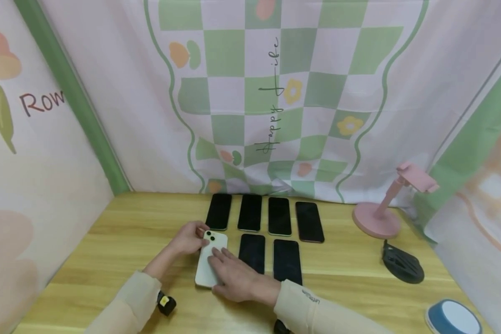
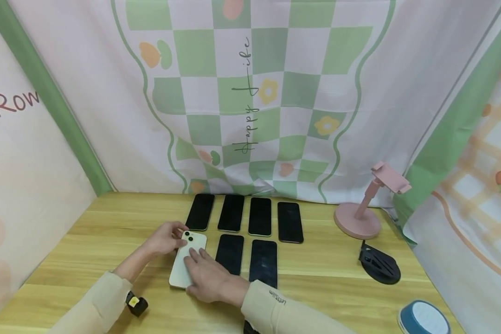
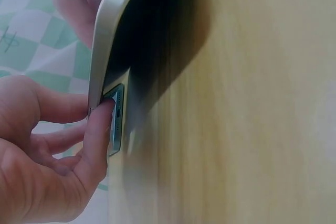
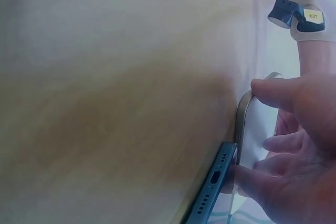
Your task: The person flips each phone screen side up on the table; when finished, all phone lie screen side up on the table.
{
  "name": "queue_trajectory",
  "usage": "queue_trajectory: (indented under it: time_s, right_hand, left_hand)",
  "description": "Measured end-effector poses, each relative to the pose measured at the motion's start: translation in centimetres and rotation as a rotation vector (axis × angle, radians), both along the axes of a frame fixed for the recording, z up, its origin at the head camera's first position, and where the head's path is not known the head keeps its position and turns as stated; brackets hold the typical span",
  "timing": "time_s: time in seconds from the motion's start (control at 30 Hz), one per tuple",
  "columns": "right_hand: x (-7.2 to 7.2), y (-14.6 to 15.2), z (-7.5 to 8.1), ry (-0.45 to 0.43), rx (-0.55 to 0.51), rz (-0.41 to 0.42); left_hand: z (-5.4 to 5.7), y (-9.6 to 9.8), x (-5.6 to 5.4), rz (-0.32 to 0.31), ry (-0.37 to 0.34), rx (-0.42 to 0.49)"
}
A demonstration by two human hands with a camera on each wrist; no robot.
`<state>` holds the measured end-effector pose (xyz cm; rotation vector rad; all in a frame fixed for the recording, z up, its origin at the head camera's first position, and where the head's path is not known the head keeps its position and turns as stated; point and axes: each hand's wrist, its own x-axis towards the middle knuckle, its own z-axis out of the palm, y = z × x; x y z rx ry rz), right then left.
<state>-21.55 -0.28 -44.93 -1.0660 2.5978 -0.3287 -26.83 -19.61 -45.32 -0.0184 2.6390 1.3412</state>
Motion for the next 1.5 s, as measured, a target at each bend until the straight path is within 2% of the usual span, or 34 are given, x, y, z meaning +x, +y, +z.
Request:
queue_trajectory:
  time_s: [0.23,0.4,0.47,0.6,0.7,0.8,0.97,1.1,1.23,1.37,1.5]
  right_hand:
    - [-0.3,0.4,0.1,-0.023,-0.093,-0.013]
    - [-0.5,0.7,0.4,-0.057,-0.181,-0.052]
    - [-0.5,0.8,0.6,-0.083,-0.206,-0.070]
    - [-0.6,1.0,0.6,-0.131,-0.264,-0.093]
    - [-0.8,1.3,0.5,-0.217,-0.375,-0.125]
    - [-1.1,1.7,0.5,-0.324,-0.506,-0.177]
    - [-1.1,2.1,0.2,-0.425,-0.663,-0.255]
    - [-0.6,2.1,0.2,-0.529,-0.805,-0.313]
    - [-0.2,2.1,0.1,-0.621,-0.934,-0.410]
    - [0.0,2.1,0.1,-0.631,-0.985,-0.511]
    - [0.1,1.9,0.0,-0.624,-0.992,-0.557]
  left_hand:
    - [0.6,0.1,0.0,0.022,-0.048,0.017]
    - [1.6,0.0,-0.2,0.033,-0.058,-0.006]
    - [2.2,0.0,-0.4,0.027,-0.048,-0.045]
    - [3.4,0.1,-0.6,-0.014,-0.014,-0.190]
    - [4.2,0.6,-0.9,-0.064,0.012,-0.328]
    - [4.8,1.5,-1.2,-0.103,0.024,-0.423]
    - [5.2,3.2,-1.5,-0.147,0.048,-0.493]
    - [4.9,4.0,-1.5,-0.156,0.076,-0.479]
    - [4.0,4.4,-1.2,-0.145,0.096,-0.379]
    - [2.9,4.4,-1.0,-0.135,0.091,-0.231]
    - [2.1,4.4,-0.9,-0.124,0.140,-0.184]
